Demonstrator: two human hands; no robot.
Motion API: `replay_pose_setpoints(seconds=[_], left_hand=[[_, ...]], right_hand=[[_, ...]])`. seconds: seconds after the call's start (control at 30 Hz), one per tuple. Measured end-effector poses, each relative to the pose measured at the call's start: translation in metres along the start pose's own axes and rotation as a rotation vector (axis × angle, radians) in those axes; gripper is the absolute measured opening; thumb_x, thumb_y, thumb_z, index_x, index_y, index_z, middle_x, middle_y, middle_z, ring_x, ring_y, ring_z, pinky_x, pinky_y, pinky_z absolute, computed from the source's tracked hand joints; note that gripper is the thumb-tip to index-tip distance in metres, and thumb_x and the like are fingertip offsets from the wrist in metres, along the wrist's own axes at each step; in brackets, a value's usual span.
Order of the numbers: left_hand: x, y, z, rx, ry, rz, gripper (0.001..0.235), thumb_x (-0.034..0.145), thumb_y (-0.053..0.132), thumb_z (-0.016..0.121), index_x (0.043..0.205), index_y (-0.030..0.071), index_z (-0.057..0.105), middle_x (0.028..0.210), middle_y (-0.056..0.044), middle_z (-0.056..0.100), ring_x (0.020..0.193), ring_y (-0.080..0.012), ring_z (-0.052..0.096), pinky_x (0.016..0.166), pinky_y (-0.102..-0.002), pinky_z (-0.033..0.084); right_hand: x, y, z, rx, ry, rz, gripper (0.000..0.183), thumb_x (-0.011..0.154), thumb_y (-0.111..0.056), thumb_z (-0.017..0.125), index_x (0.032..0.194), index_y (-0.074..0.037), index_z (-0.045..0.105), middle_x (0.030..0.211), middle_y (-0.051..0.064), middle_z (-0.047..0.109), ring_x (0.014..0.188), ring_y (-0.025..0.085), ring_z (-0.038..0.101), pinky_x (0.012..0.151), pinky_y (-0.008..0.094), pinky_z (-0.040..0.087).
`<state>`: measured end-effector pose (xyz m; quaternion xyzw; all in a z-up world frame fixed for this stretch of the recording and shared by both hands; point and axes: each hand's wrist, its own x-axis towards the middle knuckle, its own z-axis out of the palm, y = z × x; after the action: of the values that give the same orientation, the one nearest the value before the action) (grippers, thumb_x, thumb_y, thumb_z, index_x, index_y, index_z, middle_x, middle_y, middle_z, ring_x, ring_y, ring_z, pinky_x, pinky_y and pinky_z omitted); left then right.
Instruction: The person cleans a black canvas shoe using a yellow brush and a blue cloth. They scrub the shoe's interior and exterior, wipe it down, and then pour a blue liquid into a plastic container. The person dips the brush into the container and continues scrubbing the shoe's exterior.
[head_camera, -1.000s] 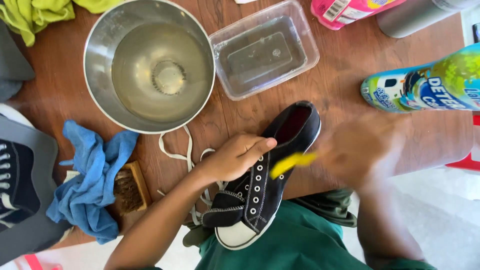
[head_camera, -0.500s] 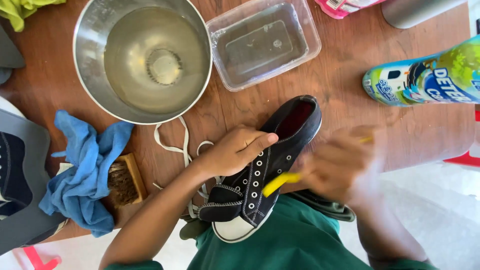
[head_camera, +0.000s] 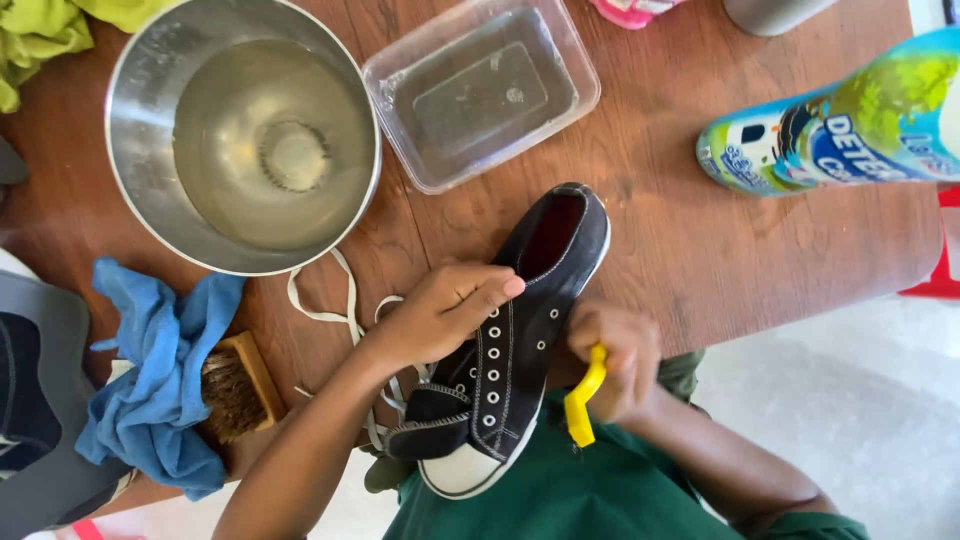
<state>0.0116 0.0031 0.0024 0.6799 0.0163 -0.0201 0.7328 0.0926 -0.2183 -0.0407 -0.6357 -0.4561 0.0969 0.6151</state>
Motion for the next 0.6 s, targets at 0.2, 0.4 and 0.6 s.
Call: replay_pose_setpoints(seconds=[0.2,0.4,0.6], left_hand=[[0.0,0.017,0.005,0.247,-0.027,0.113,0.043,0.104,0.028,0.06,0.064,0.014,0.05,0.045,-0.003,0.04,0.046,-0.0157,0.036,0.053,-0.03,0.039],[-0.011,0.033,0.02,0.593,-0.044,0.153,0.024,0.093,0.036,0.068,0.092,0.013,0.062,0.053,-0.009,0.053,0.05,-0.0339,0.056,0.063,-0.042,0.048],[-0.023,0.041,0.035,0.798,-0.116,0.194,0.036,0.088,0.016,0.068,0.121,0.012,0.054,0.07,-0.01,0.067,0.065,-0.0316,0.066,0.085,-0.045,0.04]], right_hand=[[-0.015,-0.003,0.016,0.032,0.071,-0.083,0.046,0.094,-0.053,0.055,0.071,-0.013,0.056,0.064,-0.001,0.05,0.045,0.016,0.045,0.044,0.026,0.042],[-0.041,0.011,0.017,0.04,0.061,-0.068,0.047,0.091,-0.058,0.052,0.075,-0.014,0.06,0.063,-0.002,0.057,0.043,0.016,0.057,0.044,0.026,0.049],[-0.02,-0.015,0.017,0.001,0.094,-0.065,0.052,0.099,-0.055,0.042,0.067,-0.016,0.057,0.054,-0.004,0.05,0.034,0.017,0.052,0.037,0.025,0.046]])
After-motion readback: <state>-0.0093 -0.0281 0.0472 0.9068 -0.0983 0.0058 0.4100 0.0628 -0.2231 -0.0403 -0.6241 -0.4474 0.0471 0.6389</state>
